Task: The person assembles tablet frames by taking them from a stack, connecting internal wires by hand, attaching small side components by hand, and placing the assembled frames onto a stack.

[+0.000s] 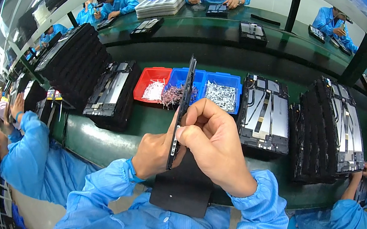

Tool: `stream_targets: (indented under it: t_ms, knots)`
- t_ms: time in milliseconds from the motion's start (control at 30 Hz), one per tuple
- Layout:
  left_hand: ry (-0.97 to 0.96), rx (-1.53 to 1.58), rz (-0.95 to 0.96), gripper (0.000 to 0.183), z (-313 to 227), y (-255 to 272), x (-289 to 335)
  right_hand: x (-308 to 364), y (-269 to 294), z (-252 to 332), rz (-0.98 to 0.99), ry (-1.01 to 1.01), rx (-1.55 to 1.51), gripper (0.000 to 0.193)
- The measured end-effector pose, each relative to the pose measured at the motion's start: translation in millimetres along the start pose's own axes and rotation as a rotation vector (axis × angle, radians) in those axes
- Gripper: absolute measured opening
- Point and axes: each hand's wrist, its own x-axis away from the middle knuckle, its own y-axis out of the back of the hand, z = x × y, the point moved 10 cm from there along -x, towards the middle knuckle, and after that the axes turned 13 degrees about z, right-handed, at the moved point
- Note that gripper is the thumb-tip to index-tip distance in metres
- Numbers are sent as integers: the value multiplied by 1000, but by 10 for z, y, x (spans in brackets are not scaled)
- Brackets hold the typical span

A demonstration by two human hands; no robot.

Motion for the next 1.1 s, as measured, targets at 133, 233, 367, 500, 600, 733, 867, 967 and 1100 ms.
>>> stream_targets:
  t_ms: [133, 233, 367, 500, 600, 733, 867, 967, 1100]
  knots:
    - [-20, -41, -23, 88, -43, 44, -38, 40, 2, -27, -34, 52, -10, 16]
    - [-29, -40, -29, 90, -55, 20, -44, 130, -52, -64, -37, 125, -21, 24]
    - [-4, 0, -11, 88, -49, -22, -36, 229, -134, -83, 12, 248, -3, 38]
    - [-16, 32, -38, 83, 14, 58, -14, 203, -123, 53, 10, 286, 120, 43]
    - [-209, 269, -156, 6, 189, 109, 323, 319, 140, 579, -212, 351, 631, 48]
    - [-87, 1119, 284, 8, 227, 211, 274, 545, 340, 131, -81, -26, 1057, 55]
    - [588, 1660, 626, 45, 299, -439, 633, 1195, 500, -524, -389, -174, 664, 51]
    - [661, 1524, 450, 64, 389, -793, 991, 1497, 549, -877, -483, -252, 615, 46]
    - [607, 1120, 304, 66, 585, -755, 1052, 1544, 605, -1079, -609, -260, 656, 42]
